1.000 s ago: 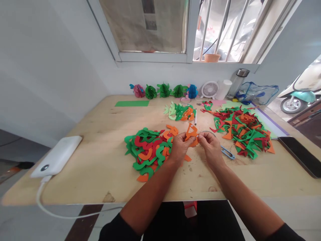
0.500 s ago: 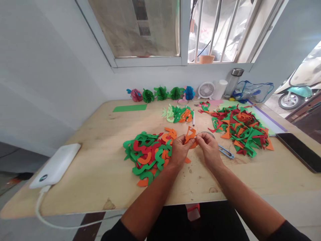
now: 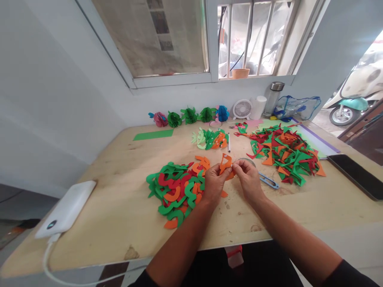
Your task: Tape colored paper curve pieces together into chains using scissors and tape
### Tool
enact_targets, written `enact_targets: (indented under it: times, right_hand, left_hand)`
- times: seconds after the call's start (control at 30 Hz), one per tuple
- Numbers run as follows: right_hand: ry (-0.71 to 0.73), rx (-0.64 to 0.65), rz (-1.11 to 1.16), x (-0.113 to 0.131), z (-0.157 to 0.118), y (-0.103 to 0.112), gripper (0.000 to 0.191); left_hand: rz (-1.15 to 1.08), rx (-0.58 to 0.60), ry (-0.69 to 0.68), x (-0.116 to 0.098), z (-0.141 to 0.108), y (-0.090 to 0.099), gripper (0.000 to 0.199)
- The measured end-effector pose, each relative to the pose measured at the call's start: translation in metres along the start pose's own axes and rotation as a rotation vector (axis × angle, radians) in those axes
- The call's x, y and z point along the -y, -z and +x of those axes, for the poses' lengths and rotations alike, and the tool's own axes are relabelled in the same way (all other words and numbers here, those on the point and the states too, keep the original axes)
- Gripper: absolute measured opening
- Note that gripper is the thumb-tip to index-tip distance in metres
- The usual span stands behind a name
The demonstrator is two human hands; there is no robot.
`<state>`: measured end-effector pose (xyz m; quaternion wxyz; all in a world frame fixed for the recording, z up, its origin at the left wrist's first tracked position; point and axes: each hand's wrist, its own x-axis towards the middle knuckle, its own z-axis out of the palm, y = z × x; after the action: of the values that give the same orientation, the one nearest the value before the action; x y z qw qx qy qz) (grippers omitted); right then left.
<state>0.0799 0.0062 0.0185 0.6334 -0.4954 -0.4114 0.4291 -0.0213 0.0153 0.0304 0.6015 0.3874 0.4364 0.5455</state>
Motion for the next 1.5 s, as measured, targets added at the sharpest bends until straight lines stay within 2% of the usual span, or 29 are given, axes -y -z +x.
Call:
enact_targets:
  times: [0.13,0.9,1.27,1.5]
  right_hand:
    - [-0.001,-0.008,-0.001,0.0024,-0.0008,-0.0009,0.023]
    - [0.029,-0.046,-0.071,0.0005,-0.0023,-0.0012,0.025]
    - [0.089,-0.047,-0.182,0.0026,-0.0036,0.0002,0.02]
    - [0.075,-0.019,-0.082,0.0014,-0.0041,-0.0006,0.018]
  left_hand:
    - [-0.004,-0.01,0.033,-0.0012,-0.0004,-0.0006,0.015]
    - [0.065,-0.034,-0.006,0.0063,-0.0003,-0.0002,0.019]
    - [0.068,-0.029,-0.018,-0.001,-0.0033,-0.0015,0.017]
    - [0.038,-0.053,0.012,0.0031,0.0003,0.0007,0.016]
